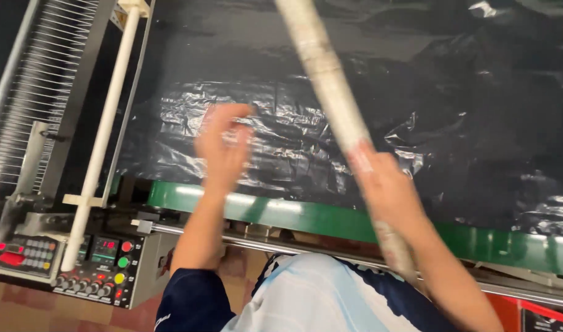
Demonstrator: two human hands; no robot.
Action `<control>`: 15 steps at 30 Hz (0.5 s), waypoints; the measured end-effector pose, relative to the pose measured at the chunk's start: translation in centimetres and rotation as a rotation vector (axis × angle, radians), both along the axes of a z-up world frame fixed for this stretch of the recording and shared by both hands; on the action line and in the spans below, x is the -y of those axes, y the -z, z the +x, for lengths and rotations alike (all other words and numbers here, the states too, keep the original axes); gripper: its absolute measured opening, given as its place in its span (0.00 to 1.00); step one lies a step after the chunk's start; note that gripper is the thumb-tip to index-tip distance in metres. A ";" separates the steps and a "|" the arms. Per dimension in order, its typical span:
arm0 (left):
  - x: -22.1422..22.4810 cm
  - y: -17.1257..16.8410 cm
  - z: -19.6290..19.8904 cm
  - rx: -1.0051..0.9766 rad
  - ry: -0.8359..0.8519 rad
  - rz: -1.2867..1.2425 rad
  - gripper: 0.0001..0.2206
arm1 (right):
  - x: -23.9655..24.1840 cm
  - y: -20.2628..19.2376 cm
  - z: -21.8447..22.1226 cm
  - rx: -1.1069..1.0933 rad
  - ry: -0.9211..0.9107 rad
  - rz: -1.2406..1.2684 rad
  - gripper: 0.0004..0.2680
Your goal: The person uses a long cylindrical tool to repeatedly smooth and press a large black plastic sheet on a green conveyor belt. The person holds the sheet with one hand while rolling the tool back and forth across the surface to flatten it.
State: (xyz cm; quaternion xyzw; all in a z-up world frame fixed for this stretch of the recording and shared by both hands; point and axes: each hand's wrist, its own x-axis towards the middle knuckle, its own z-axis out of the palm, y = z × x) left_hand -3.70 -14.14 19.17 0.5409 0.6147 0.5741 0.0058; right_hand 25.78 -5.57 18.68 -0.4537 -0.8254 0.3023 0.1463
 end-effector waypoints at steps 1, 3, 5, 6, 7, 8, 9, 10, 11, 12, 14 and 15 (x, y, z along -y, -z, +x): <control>1.2 -1.3 -1.5 -0.005 0.000 -0.008 0.13 | 0.8 0.5 -1.7 -0.005 0.000 -0.008 0.19; 3.2 -4.1 -4.5 -0.124 -0.342 0.257 0.11 | 2.2 1.2 -5.2 -0.127 -0.325 -0.003 0.18; 3.6 -4.0 -6.5 -0.106 -0.337 0.274 0.14 | 3.6 1.3 -7.2 -0.167 -0.436 -0.023 0.18; 3.7 -3.9 -7.5 -0.080 -0.340 0.297 0.17 | 4.2 1.3 -8.2 -0.198 -0.554 -0.037 0.19; 3.1 -3.8 -8.0 -0.084 -0.330 0.300 0.17 | 4.4 2.3 -8.6 -0.203 -0.545 -0.033 0.19; 2.3 -3.6 -8.4 -0.087 -0.349 0.290 0.15 | 4.5 3.3 -8.8 -0.209 -0.572 -0.018 0.19; 1.6 -3.4 -8.8 -0.091 -0.369 0.281 0.13 | 4.7 4.3 -9.0 -0.215 -0.598 -0.004 0.20; 0.4 -2.3 -9.7 -0.083 -0.350 0.287 0.13 | 3.9 5.0 -8.4 -0.209 -0.579 0.003 0.20; -0.8 -1.2 -10.5 -0.124 -0.360 0.246 0.11 | 3.0 5.6 -7.7 -0.163 -0.505 0.057 0.20; -2.2 -0.1 -11.3 -0.163 -0.368 0.208 0.10 | 2.2 6.2 -6.9 -0.114 -0.430 0.112 0.19; -5.1 2.8 -11.7 -0.131 -0.388 0.023 0.08 | 1.2 6.7 -2.3 0.215 -0.255 0.488 0.18; -6.8 4.3 -11.7 -0.114 -0.422 -0.172 0.08 | 0.7 6.9 0.1 0.542 -0.086 0.844 0.17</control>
